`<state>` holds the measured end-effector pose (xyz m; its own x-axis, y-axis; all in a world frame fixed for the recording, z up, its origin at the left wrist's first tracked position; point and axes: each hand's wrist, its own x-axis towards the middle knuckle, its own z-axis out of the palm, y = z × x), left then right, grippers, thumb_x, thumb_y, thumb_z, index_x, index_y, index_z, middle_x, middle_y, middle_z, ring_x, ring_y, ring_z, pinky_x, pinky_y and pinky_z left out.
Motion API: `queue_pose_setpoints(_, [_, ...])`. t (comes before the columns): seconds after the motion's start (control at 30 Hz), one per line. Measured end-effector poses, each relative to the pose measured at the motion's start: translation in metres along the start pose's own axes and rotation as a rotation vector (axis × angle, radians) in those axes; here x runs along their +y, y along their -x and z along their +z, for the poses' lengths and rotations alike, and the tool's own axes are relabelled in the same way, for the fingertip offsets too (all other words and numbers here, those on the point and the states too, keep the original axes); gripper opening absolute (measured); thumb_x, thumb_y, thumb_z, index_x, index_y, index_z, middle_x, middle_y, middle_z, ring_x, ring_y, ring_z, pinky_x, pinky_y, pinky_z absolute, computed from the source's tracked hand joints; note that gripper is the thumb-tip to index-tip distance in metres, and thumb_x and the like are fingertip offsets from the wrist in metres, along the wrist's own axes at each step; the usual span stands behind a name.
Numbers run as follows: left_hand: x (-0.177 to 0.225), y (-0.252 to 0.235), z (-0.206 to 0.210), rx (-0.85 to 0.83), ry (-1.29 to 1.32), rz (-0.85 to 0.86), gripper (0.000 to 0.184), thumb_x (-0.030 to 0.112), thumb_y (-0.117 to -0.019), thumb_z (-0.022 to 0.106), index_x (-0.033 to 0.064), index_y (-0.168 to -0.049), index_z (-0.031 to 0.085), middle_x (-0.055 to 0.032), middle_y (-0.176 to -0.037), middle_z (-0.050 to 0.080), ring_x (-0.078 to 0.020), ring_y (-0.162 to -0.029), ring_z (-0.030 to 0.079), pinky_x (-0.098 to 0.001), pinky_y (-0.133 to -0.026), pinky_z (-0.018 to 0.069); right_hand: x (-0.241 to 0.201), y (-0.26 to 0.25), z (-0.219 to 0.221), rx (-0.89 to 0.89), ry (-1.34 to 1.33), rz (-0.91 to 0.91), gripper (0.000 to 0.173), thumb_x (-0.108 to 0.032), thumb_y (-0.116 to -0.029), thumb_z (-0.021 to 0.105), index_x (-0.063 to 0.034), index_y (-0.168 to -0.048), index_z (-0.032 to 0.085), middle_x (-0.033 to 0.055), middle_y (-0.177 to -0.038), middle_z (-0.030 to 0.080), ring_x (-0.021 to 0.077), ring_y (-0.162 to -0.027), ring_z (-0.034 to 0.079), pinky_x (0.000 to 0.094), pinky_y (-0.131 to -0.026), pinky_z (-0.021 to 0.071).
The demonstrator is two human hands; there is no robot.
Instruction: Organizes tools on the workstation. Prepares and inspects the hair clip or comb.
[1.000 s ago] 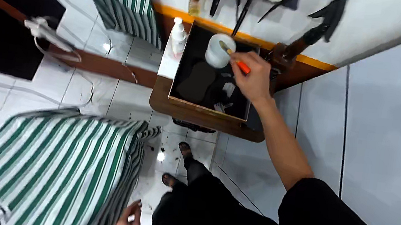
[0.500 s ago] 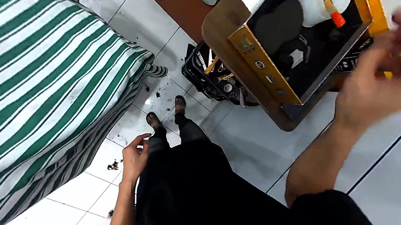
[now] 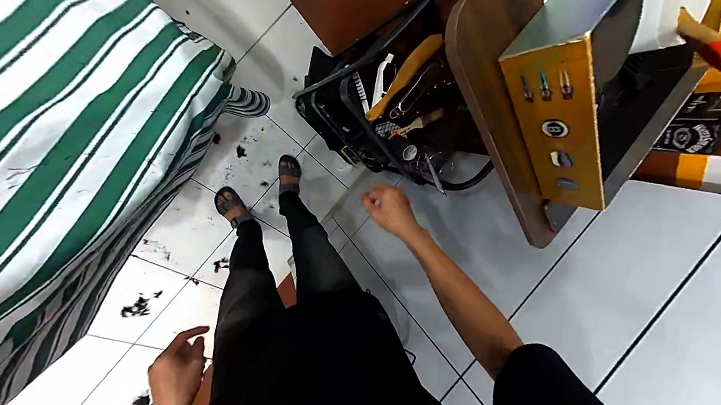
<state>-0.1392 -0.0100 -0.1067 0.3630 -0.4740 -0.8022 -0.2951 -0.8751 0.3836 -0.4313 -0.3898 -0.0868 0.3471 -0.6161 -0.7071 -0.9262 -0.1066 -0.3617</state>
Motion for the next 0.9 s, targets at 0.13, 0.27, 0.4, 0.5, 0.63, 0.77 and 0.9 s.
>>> queue_pose_setpoints(0.13, [-0.039,0.001,-0.003,-0.050,-0.026,-0.104,0.029,0.009,-0.0996,0.052,-0.0006,-0.119,0.071,-0.0194,-0.074,0.067,-0.0322,-0.064,0.065,-0.0563,-0.066,0.0519,0.006,-0.069,-0.028,0.253,-0.064,0.045,0.031,-0.013,-0.1010,0.058,-0.0019,-0.128,0.067,0.0205,-0.123,0.067,0.0315,-0.107,0.070,0.0470,-0.093,0.0569])
queue_pose_setpoints(0.27, [-0.037,0.002,-0.004,-0.079,0.038,-0.098,0.031,0.011,-0.0999,0.052,-0.0027,-0.123,0.067,-0.0195,-0.086,0.072,-0.0280,-0.074,0.070,-0.0495,-0.071,0.0569,0.015,-0.154,-0.057,0.440,-0.144,0.191,0.029,-0.009,-0.1016,0.054,0.0010,-0.122,0.071,0.0192,-0.115,0.073,0.0302,-0.106,0.070,0.0463,-0.098,0.0535])
queue_pose_setpoints(0.4, [-0.024,0.003,0.003,-0.034,0.060,-0.086,0.032,0.012,-0.0998,0.051,-0.0031,-0.123,0.067,-0.0174,-0.085,0.072,-0.0223,-0.071,0.069,-0.0425,-0.066,0.0571,0.024,-0.212,-0.062,0.249,0.025,0.219,0.047,-0.005,-0.0922,0.065,-0.0001,-0.139,0.060,0.0217,-0.126,0.068,0.0366,-0.119,0.065,0.0537,-0.102,0.0510])
queue_pose_setpoints(0.5, [-0.018,0.006,0.010,-0.019,0.046,-0.058,0.032,0.013,-0.0996,0.052,-0.0013,-0.122,0.069,-0.0160,-0.083,0.072,-0.0216,-0.068,0.069,-0.0423,-0.064,0.0563,0.009,-0.216,-0.060,0.130,0.215,0.272,0.044,-0.009,-0.0887,0.068,-0.0008,-0.132,0.062,0.0256,-0.124,0.066,0.0427,-0.121,0.062,0.0607,-0.097,0.0492])
queue_pose_setpoints(0.63, [-0.003,0.002,0.013,-0.015,0.043,-0.046,0.032,0.014,-0.0987,0.052,-0.0004,-0.122,0.069,-0.0144,-0.082,0.071,-0.0190,-0.067,0.067,-0.0402,-0.063,0.0549,-0.002,-0.215,-0.059,0.133,0.254,0.319,0.035,-0.008,-0.0892,0.068,0.0032,-0.122,0.065,0.0258,-0.122,0.067,0.0417,-0.120,0.062,0.0592,-0.096,0.0494])
queue_pose_setpoints(0.77, [0.010,-0.010,0.009,-0.012,0.056,-0.015,0.033,0.015,-0.0997,0.051,0.0005,-0.124,0.068,-0.0139,-0.085,0.072,-0.0202,-0.069,0.069,-0.0415,-0.063,0.0566,0.010,-0.216,-0.059,0.178,0.109,0.373,0.039,-0.014,-0.0898,0.069,-0.0002,-0.126,0.065,0.0233,-0.122,0.068,0.0394,-0.120,0.063,0.0576,-0.098,0.0498])
queue_pose_setpoints(0.9, [0.038,-0.024,0.007,0.017,0.058,0.068,0.033,0.015,-0.0990,0.050,0.0000,-0.122,0.069,-0.0130,-0.084,0.071,-0.0173,-0.067,0.067,-0.0366,-0.059,0.0552,0.023,-0.207,-0.059,0.355,-0.109,0.406,0.027,-0.012,-0.0900,0.070,0.0002,-0.114,0.068,0.0194,-0.109,0.071,0.0334,-0.108,0.068,0.0524,-0.094,0.0530])
